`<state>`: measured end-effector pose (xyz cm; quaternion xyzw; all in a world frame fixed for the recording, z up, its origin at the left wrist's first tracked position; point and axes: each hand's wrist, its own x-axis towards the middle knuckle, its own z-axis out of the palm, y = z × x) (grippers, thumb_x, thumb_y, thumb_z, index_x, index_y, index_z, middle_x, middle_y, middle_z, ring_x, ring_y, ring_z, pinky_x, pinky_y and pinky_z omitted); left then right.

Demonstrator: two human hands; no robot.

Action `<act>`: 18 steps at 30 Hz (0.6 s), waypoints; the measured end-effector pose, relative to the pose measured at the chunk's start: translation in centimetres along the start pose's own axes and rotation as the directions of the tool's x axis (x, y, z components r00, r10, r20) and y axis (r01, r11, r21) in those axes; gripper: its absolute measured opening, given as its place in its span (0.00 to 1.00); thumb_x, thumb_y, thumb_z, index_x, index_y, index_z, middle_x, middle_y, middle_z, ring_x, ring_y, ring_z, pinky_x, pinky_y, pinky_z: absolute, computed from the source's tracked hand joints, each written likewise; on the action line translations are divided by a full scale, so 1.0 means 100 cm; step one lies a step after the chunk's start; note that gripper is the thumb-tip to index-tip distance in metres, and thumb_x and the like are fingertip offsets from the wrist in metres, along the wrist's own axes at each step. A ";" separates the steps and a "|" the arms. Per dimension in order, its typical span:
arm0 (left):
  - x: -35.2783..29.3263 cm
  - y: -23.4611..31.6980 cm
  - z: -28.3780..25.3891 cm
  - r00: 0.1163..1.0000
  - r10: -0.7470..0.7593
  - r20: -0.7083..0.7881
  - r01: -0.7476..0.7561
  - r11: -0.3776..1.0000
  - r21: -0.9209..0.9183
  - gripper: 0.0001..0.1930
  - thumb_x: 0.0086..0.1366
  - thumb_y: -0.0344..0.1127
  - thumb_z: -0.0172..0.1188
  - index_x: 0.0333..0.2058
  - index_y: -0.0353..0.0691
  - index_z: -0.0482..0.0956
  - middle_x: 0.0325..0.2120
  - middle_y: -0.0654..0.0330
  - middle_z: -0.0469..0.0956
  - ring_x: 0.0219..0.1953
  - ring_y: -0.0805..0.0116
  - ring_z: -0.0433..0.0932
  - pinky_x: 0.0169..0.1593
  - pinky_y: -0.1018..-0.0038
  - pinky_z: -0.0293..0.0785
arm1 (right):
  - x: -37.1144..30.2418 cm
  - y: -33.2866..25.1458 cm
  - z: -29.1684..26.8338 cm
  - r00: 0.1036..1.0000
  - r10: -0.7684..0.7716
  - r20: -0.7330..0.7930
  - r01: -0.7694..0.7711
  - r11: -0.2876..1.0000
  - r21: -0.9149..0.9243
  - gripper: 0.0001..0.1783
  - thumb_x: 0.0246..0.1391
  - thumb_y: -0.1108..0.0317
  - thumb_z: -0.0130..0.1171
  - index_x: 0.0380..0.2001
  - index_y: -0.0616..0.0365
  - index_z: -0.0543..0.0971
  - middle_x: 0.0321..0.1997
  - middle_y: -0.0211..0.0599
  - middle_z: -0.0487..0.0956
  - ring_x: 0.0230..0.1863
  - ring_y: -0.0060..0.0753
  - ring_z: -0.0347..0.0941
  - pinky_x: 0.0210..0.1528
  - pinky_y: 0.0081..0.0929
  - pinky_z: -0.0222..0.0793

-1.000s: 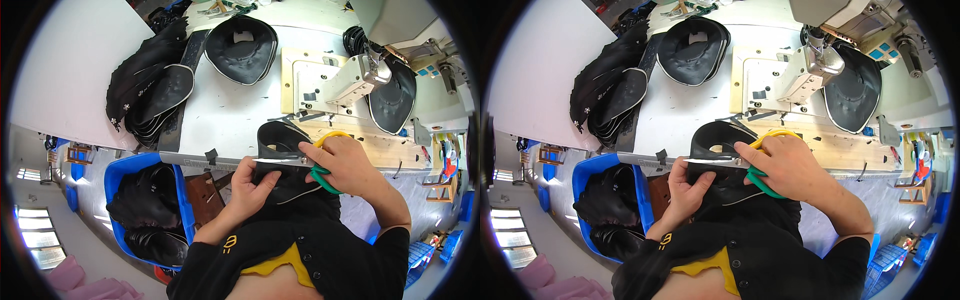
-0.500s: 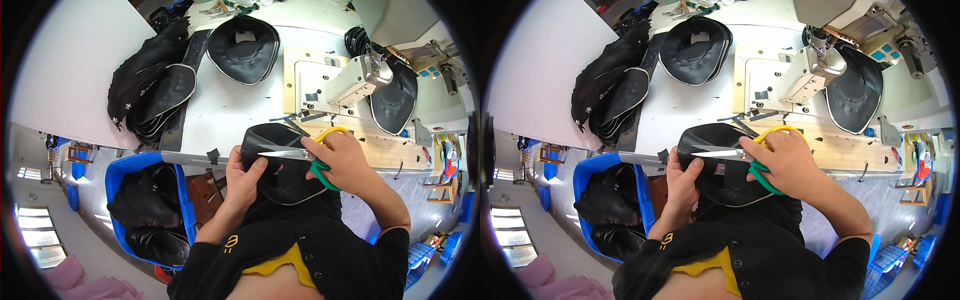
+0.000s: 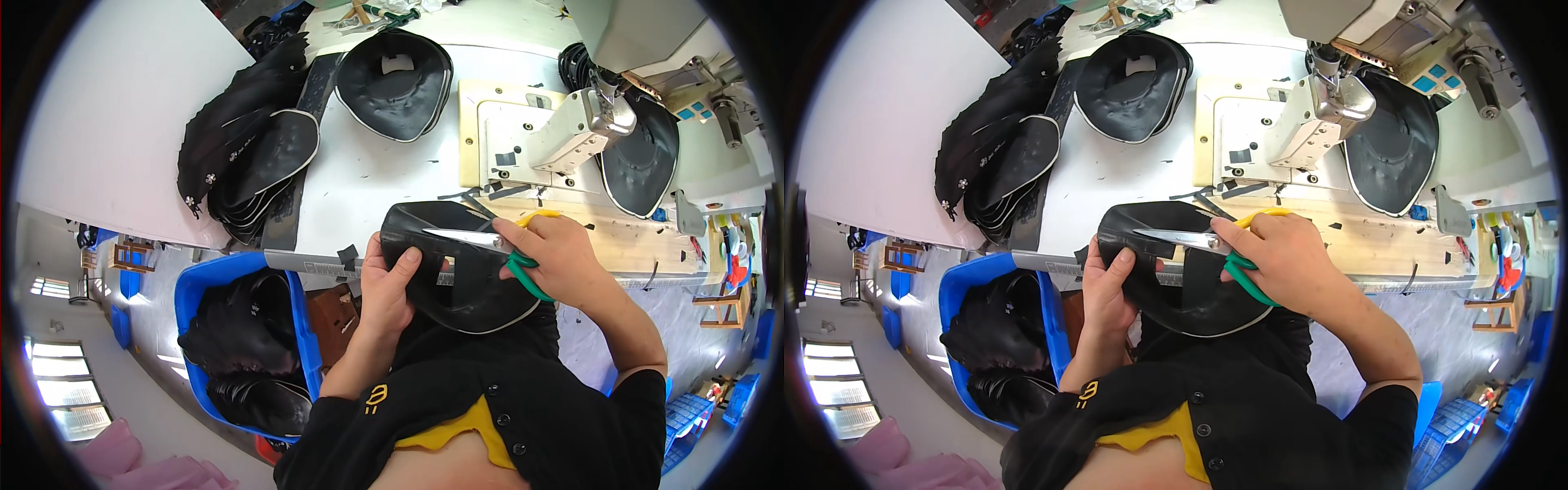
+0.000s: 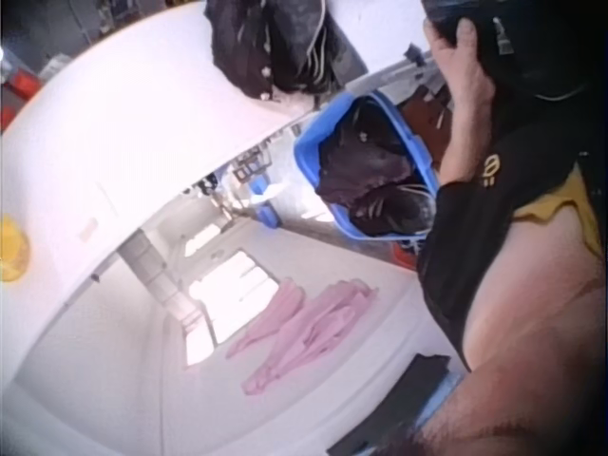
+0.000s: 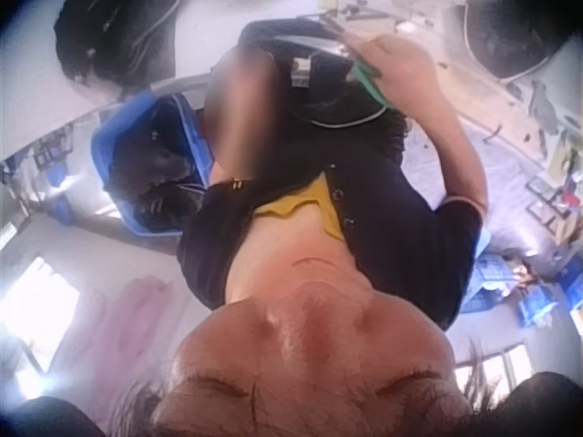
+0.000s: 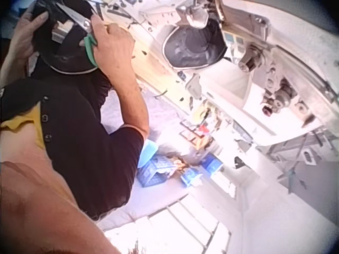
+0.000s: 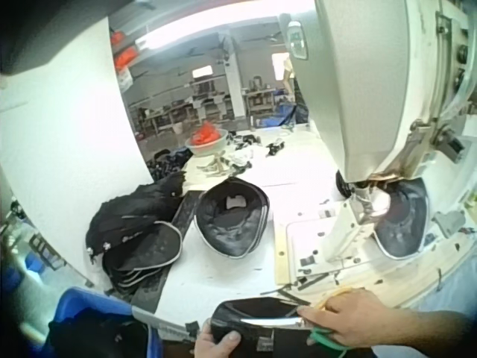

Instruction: The person uses green-handled scissors to trim excess black fabric from the edges of a black leather-like item. They repeatedly pick up the item, cut small sections of the material, and place the item back on the table or into a blue bin.

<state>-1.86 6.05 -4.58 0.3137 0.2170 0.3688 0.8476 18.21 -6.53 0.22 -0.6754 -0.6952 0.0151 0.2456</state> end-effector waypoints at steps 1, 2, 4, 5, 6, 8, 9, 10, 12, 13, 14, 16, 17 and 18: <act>0.001 0.002 0.001 1.000 0.003 -0.005 -0.003 1.000 0.004 0.15 0.60 0.23 0.57 0.44 0.35 0.64 0.36 0.52 0.76 0.34 0.62 0.79 0.38 0.66 0.80 | -0.001 0.001 0.003 0.999 0.050 -0.020 -0.048 0.997 0.066 0.31 0.37 0.58 0.70 0.48 0.51 0.74 0.27 0.34 0.75 0.24 0.37 0.72 0.28 0.31 0.67; 0.003 0.003 0.002 1.000 0.005 -0.010 -0.005 1.000 0.007 0.16 0.59 0.23 0.57 0.44 0.35 0.64 0.35 0.51 0.77 0.32 0.61 0.80 0.37 0.67 0.80 | -0.002 0.002 0.005 0.994 0.100 -0.035 -0.094 0.987 0.132 0.31 0.37 0.58 0.70 0.48 0.51 0.74 0.28 0.35 0.75 0.25 0.38 0.72 0.29 0.32 0.68; 0.014 0.006 -0.007 1.000 -0.009 -0.002 0.009 0.996 0.094 0.16 0.58 0.24 0.58 0.44 0.35 0.65 0.35 0.51 0.77 0.32 0.62 0.80 0.37 0.68 0.80 | -0.002 0.006 0.011 0.956 0.277 -0.093 -0.256 0.948 0.186 0.31 0.38 0.58 0.70 0.49 0.51 0.73 0.29 0.36 0.75 0.26 0.38 0.73 0.29 0.32 0.68; 0.020 0.006 -0.014 1.000 -0.011 -0.004 0.011 0.990 0.138 0.16 0.58 0.24 0.59 0.43 0.34 0.65 0.35 0.51 0.77 0.33 0.62 0.80 0.38 0.69 0.80 | 0.000 0.008 0.013 0.927 0.358 -0.114 -0.328 0.919 0.220 0.32 0.38 0.58 0.70 0.49 0.51 0.73 0.29 0.36 0.75 0.27 0.38 0.73 0.30 0.32 0.68; 0.026 0.007 -0.020 0.999 0.031 -0.006 -0.029 0.972 0.231 0.15 0.57 0.24 0.59 0.42 0.34 0.67 0.34 0.52 0.77 0.33 0.64 0.80 0.39 0.70 0.79 | 0.001 0.007 0.012 0.924 0.367 -0.111 -0.339 0.918 0.207 0.32 0.41 0.61 0.68 0.52 0.51 0.70 0.30 0.38 0.75 0.30 0.40 0.73 0.31 0.33 0.67; 0.031 0.012 -0.025 1.000 0.028 -0.003 -0.026 0.961 0.274 0.14 0.57 0.23 0.60 0.41 0.34 0.68 0.35 0.54 0.77 0.35 0.68 0.78 0.42 0.73 0.77 | -0.002 0.014 0.027 0.938 0.339 -0.077 -0.324 0.932 0.160 0.32 0.42 0.63 0.66 0.53 0.52 0.69 0.31 0.39 0.75 0.32 0.41 0.73 0.33 0.34 0.67; 0.032 0.014 -0.027 1.000 0.025 0.000 -0.024 0.955 0.297 0.14 0.57 0.23 0.60 0.41 0.33 0.68 0.35 0.56 0.77 0.36 0.70 0.77 0.44 0.74 0.76 | -0.005 0.018 0.036 0.943 0.327 -0.061 -0.317 0.938 0.137 0.32 0.43 0.63 0.66 0.53 0.52 0.69 0.31 0.40 0.75 0.33 0.41 0.73 0.34 0.35 0.66; 0.033 0.015 -0.028 1.000 0.025 -0.007 -0.022 0.949 0.315 0.15 0.57 0.24 0.61 0.42 0.33 0.68 0.35 0.56 0.77 0.36 0.71 0.77 0.44 0.74 0.76 | -0.006 0.018 0.043 0.953 0.300 -0.047 -0.286 0.938 0.194 0.30 0.44 0.66 0.64 0.53 0.54 0.69 0.30 0.40 0.75 0.33 0.43 0.72 0.35 0.37 0.66; 0.035 0.014 -0.027 0.999 0.043 -0.005 -0.038 0.930 0.367 0.15 0.56 0.24 0.61 0.41 0.33 0.69 0.35 0.57 0.77 0.37 0.72 0.77 0.44 0.75 0.75 | -0.003 0.013 0.053 0.956 0.292 -0.028 -0.284 0.944 0.169 0.30 0.43 0.67 0.63 0.52 0.55 0.69 0.31 0.40 0.75 0.34 0.43 0.72 0.36 0.37 0.67; 0.036 0.013 -0.026 0.999 0.050 -0.001 -0.046 0.919 0.392 0.15 0.56 0.24 0.61 0.41 0.33 0.69 0.35 0.57 0.77 0.37 0.72 0.76 0.44 0.75 0.74 | -0.001 0.009 0.056 0.956 0.291 -0.020 -0.285 0.946 0.155 0.30 0.43 0.68 0.63 0.52 0.55 0.69 0.31 0.40 0.76 0.34 0.43 0.73 0.37 0.37 0.67; 0.039 0.012 -0.025 0.996 0.086 0.006 -0.078 0.876 0.477 0.15 0.55 0.24 0.62 0.41 0.33 0.70 0.34 0.57 0.77 0.37 0.72 0.76 0.44 0.76 0.74 | 0.003 0.001 0.053 0.946 0.323 -0.022 -0.306 0.914 0.267 0.29 0.43 0.71 0.62 0.52 0.56 0.68 0.35 0.41 0.77 0.36 0.45 0.74 0.39 0.37 0.68; 0.045 0.011 -0.027 0.987 0.157 0.047 -0.152 0.770 0.619 0.15 0.54 0.25 0.62 0.40 0.33 0.71 0.34 0.58 0.77 0.37 0.73 0.76 0.43 0.76 0.73 | 0.009 -0.007 0.053 0.934 0.355 -0.041 -0.305 0.852 0.425 0.30 0.42 0.71 0.62 0.52 0.55 0.69 0.39 0.43 0.78 0.40 0.45 0.75 0.42 0.35 0.70; 0.052 0.011 -0.036 0.961 0.256 0.108 -0.252 0.639 0.727 0.14 0.53 0.26 0.62 0.39 0.33 0.72 0.33 0.59 0.77 0.37 0.73 0.75 0.43 0.75 0.71 | 0.009 -0.007 0.055 0.926 0.374 -0.040 -0.305 0.808 0.503 0.30 0.42 0.71 0.63 0.52 0.54 0.69 0.41 0.44 0.77 0.41 0.45 0.75 0.43 0.35 0.70; 0.058 0.013 -0.046 0.919 0.358 0.167 -0.335 0.481 0.810 0.15 0.54 0.27 0.62 0.41 0.33 0.72 0.35 0.58 0.77 0.38 0.72 0.75 0.45 0.75 0.71 | 0.007 -0.003 0.057 0.917 0.397 0.017 -0.336 0.751 0.568 0.30 0.46 0.68 0.62 0.54 0.54 0.67 0.46 0.46 0.76 0.41 0.43 0.76 0.44 0.35 0.70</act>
